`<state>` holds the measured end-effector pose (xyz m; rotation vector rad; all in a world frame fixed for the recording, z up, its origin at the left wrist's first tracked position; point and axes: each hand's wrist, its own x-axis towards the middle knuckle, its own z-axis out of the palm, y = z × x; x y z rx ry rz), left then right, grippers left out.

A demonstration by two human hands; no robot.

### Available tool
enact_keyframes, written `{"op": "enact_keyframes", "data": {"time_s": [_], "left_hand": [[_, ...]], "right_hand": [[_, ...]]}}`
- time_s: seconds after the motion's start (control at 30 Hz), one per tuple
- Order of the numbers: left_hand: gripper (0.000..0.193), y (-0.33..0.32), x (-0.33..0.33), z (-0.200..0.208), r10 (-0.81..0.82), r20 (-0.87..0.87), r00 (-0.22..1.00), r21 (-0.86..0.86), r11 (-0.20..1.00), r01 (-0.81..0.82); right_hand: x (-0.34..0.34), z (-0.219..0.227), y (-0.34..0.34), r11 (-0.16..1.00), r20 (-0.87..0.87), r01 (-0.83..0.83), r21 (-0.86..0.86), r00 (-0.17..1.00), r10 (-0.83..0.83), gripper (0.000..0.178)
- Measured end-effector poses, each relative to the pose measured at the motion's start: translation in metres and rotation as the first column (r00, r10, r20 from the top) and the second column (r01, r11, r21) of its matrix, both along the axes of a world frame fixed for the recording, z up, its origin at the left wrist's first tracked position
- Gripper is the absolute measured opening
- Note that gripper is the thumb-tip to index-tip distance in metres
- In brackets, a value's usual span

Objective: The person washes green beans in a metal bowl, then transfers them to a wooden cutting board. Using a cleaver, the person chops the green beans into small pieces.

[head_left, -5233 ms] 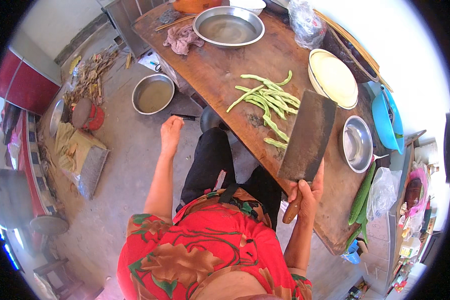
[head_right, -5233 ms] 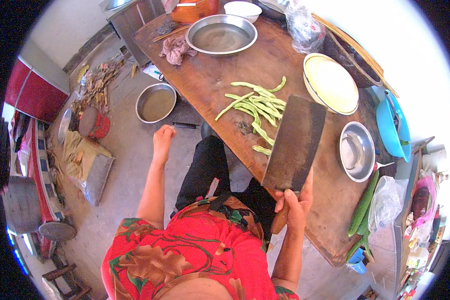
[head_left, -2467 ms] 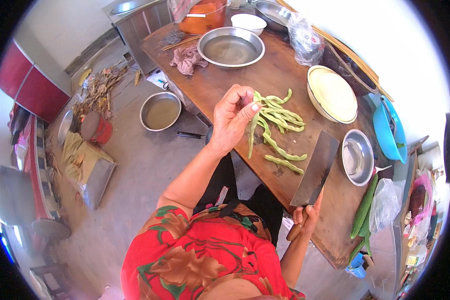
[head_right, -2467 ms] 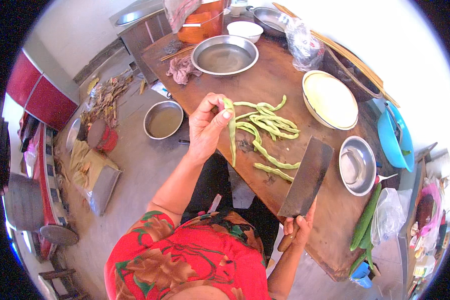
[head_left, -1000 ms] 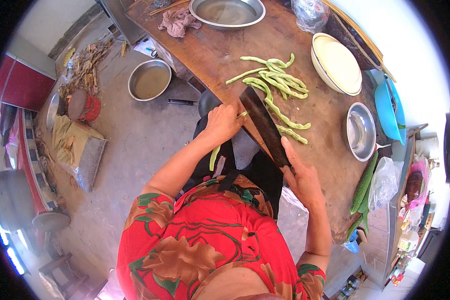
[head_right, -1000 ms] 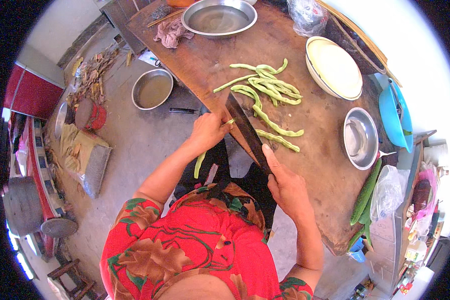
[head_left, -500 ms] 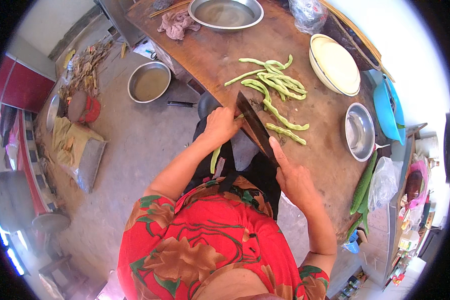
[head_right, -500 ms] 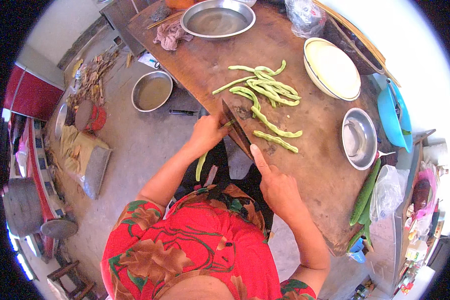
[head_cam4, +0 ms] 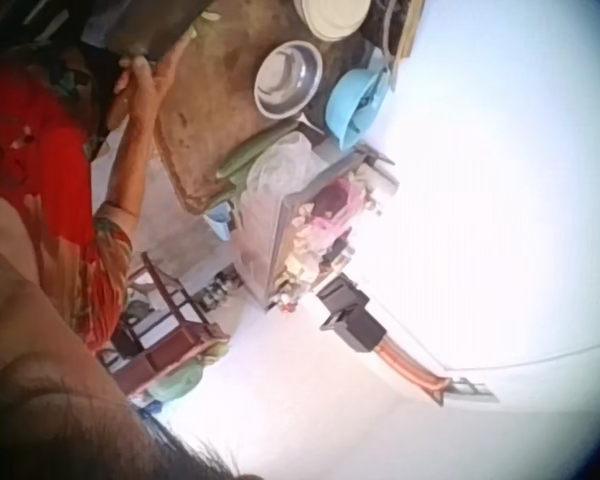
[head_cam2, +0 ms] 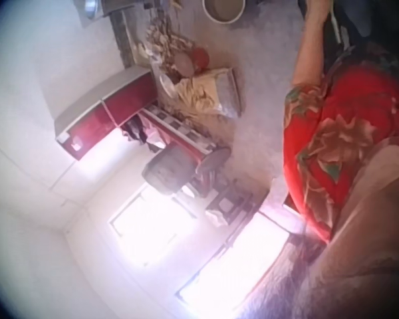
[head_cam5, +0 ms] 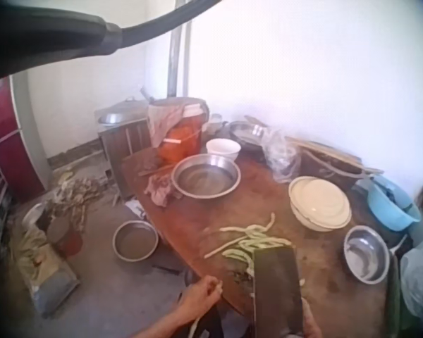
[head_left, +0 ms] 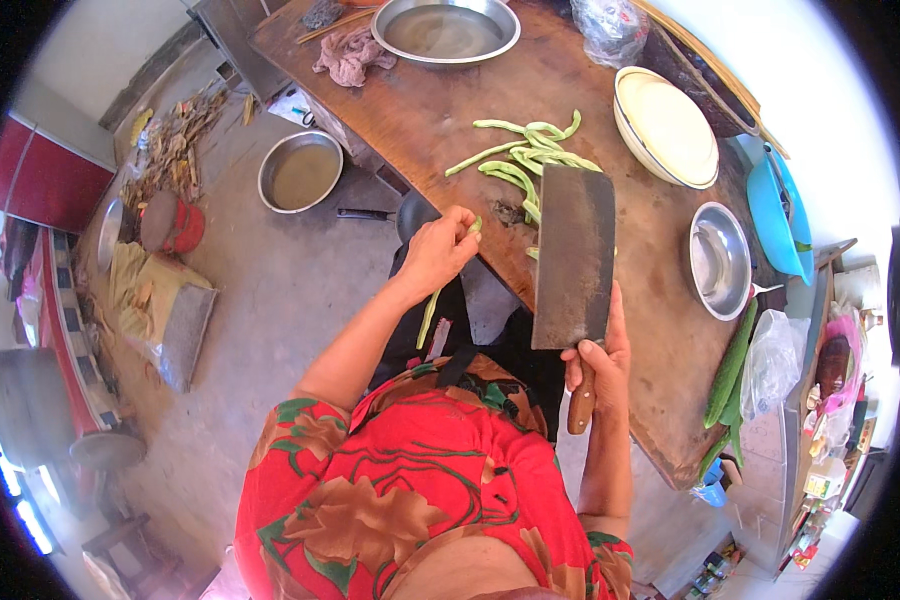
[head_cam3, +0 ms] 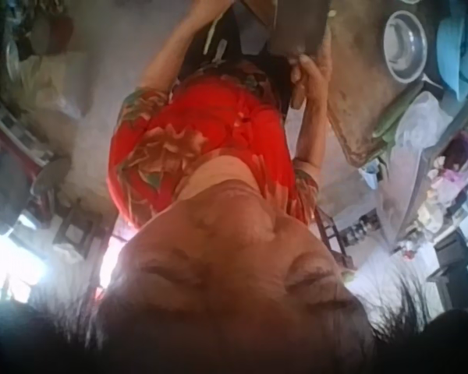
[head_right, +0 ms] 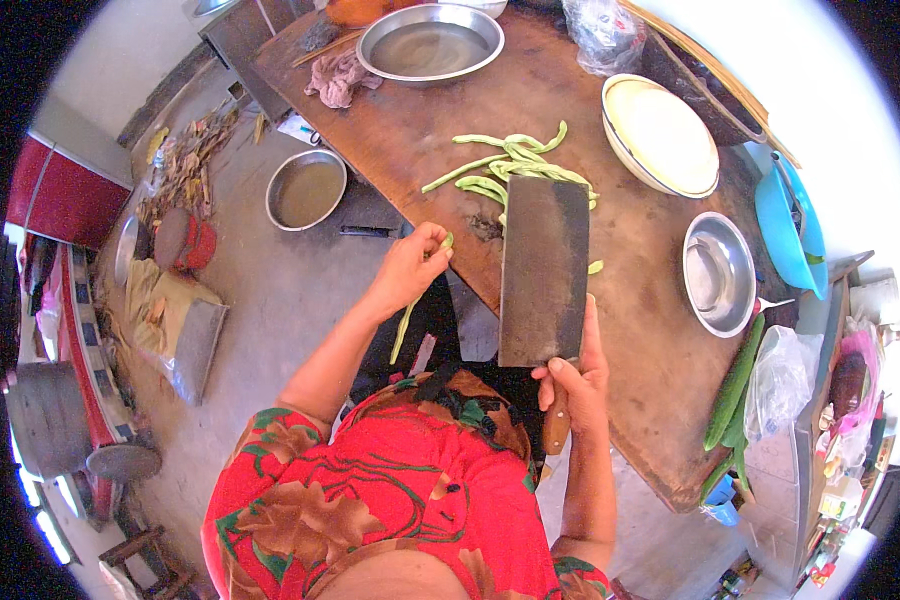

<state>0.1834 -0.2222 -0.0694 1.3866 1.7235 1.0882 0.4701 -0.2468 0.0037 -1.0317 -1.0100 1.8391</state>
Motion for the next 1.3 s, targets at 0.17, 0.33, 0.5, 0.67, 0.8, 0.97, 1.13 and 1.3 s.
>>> {"op": "enact_keyframes", "data": {"time_s": [0.17,0.33,0.5,0.67,0.8,0.97,1.13,1.3], "left_hand": [[0.025,-0.004,0.009,0.03,-0.089,0.134,0.987,0.049,0.995,0.083],[0.022,-0.004,0.021,0.04,-0.183,0.233,0.955,0.134,0.979,0.155],[0.022,0.003,0.031,0.026,-0.258,0.584,0.77,0.215,0.963,0.159],[0.027,0.005,0.026,0.027,-0.163,0.765,0.624,0.103,0.986,0.131],[0.024,0.014,0.015,0.019,-0.109,0.832,0.543,0.09,0.994,0.06],[0.021,0.029,-0.014,0.021,-0.04,0.808,0.589,0.053,0.999,-0.005],[0.022,0.056,-0.043,0.039,0.11,0.557,0.823,0.026,0.988,-0.15],[0.024,0.097,-0.064,0.031,0.105,0.395,0.913,0.173,0.967,-0.186]], "right_hand": [[0.014,-0.009,-0.004,0.994,-0.338,-0.015,-0.106,0.941,-0.022,0.092],[0.018,-0.013,-0.01,0.986,-0.355,0.004,-0.164,0.933,-0.063,0.097],[0.033,-0.009,-0.006,0.991,-0.334,0.086,-0.102,0.936,-0.116,0.098],[0.048,-0.01,-0.011,0.983,-0.331,0.178,-0.039,0.926,-0.181,0.092],[0.062,-0.015,-0.017,0.976,-0.32,0.212,-0.052,0.922,-0.217,0.098],[0.07,-0.014,-0.019,0.971,-0.28,0.226,-0.071,0.93,-0.237,0.099],[0.074,-0.017,-0.022,0.969,-0.273,0.226,-0.095,0.931,-0.244,0.097],[0.083,-0.032,-0.025,0.97,-0.342,0.227,-0.089,0.907,-0.244,0.094]]}}
